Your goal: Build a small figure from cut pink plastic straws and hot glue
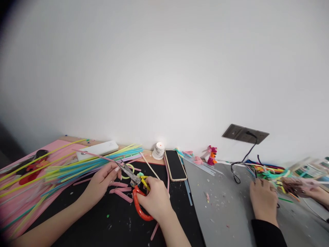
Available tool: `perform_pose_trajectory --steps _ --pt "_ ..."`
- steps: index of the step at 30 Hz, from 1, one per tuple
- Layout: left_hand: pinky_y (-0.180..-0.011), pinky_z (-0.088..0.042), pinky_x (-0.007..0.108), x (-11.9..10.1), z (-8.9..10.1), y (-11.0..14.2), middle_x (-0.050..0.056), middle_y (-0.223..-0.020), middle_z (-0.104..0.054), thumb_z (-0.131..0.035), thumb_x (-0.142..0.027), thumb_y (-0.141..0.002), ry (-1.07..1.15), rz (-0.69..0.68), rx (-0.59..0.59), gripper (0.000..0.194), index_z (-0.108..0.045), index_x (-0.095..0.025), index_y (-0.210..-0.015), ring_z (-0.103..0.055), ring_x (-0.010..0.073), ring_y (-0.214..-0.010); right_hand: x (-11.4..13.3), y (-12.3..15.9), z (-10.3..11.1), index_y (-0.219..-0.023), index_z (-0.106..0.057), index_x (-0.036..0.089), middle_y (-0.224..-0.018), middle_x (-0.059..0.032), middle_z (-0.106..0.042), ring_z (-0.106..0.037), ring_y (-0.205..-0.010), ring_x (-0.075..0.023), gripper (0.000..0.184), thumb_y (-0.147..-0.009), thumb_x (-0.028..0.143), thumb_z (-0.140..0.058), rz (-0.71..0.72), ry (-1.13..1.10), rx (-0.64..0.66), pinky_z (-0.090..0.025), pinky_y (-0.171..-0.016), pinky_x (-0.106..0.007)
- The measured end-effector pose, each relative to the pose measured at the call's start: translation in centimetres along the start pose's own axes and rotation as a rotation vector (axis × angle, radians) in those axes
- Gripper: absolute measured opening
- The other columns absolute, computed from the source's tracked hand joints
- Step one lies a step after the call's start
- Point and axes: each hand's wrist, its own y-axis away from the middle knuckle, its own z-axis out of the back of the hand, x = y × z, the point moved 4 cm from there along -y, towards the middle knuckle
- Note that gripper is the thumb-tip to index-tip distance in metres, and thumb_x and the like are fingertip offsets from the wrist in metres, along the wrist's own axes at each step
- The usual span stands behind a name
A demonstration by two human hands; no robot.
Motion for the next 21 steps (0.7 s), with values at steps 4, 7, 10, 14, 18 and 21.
perform_pose_trajectory --steps 4,7,10,14,18,21 --pt "-0.068 -0.054 0.032 0.33 -0.02 -0.04 -0.002 -0.075 -0.051 -0.043 -0.034 -0.088 -0.095 -0.037 0.030 0.019 -0.051 -0.020 -0.079 -0.054 0.0152 -0.070 -0.01 0.04 -0.16 -0.061 -0.047 0.019 -0.060 0.0044 -0.046 -0.038 -0.054 -0.0102 0.016 -0.064 0.024 -0.062 0.005 0.025 0.035 -0.025 -0.048 -0.019" --pt "-0.068 -0.051 0.032 0.56 0.05 -0.13 -0.001 -0.075 -0.052 -0.039 -0.032 -0.090 -0.188 -0.073 0.044 0.019 -0.052 -0.020 -0.084 -0.054 0.0168 -0.071 -0.19 0.02 -0.29 -0.063 -0.050 0.019 -0.060 0.0038 -0.046 -0.038 -0.055 -0.0103 0.013 -0.065 0.024 -0.062 0.001 0.032 0.059 -0.025 -0.048 -0.020" --pt "-0.065 -0.046 0.029 0.40 0.08 -0.17 -0.001 -0.073 -0.052 -0.037 -0.031 -0.091 -0.275 -0.106 0.052 0.020 -0.052 -0.020 -0.081 -0.048 0.0155 -0.065 -0.36 -0.04 -0.39 -0.062 -0.049 0.019 -0.059 0.0043 -0.044 -0.037 -0.055 -0.0100 0.014 -0.065 0.024 -0.061 0.001 0.029 0.067 -0.024 -0.048 -0.020" --pt "-0.056 -0.038 0.025 0.00 0.01 -0.08 -0.003 -0.070 -0.051 -0.037 -0.030 -0.090 -0.331 -0.100 0.049 0.023 -0.050 -0.020 -0.075 -0.042 0.0142 -0.058 -0.53 -0.08 -0.50 -0.061 -0.045 0.019 -0.057 0.0058 -0.038 -0.032 -0.054 -0.0096 0.016 -0.066 0.023 -0.060 0.015 -0.003 0.076 -0.022 -0.048 -0.020" --pt "-0.054 -0.037 0.024 -0.11 -0.03 0.01 -0.002 -0.070 -0.052 -0.038 -0.029 -0.089 -0.334 -0.093 0.046 0.021 -0.052 -0.020 -0.076 -0.045 0.0149 -0.058 -0.64 -0.08 -0.55 -0.063 -0.047 0.020 -0.058 0.0058 -0.038 -0.032 -0.055 -0.0100 0.014 -0.066 0.023 -0.060 0.022 -0.026 0.086 -0.022 -0.048 -0.021" --pt "-0.056 -0.040 0.024 -0.17 0.02 0.02 -0.002 -0.069 -0.052 -0.039 -0.029 -0.088 -0.334 -0.115 0.035 0.021 -0.053 -0.020 -0.076 -0.047 0.0154 -0.060 -0.54 -0.12 -0.44 -0.066 -0.049 0.020 -0.060 0.0052 -0.042 -0.035 -0.056 -0.0107 0.010 -0.066 0.021 -0.059 0.034 -0.030 0.085 -0.024 -0.049 -0.021"
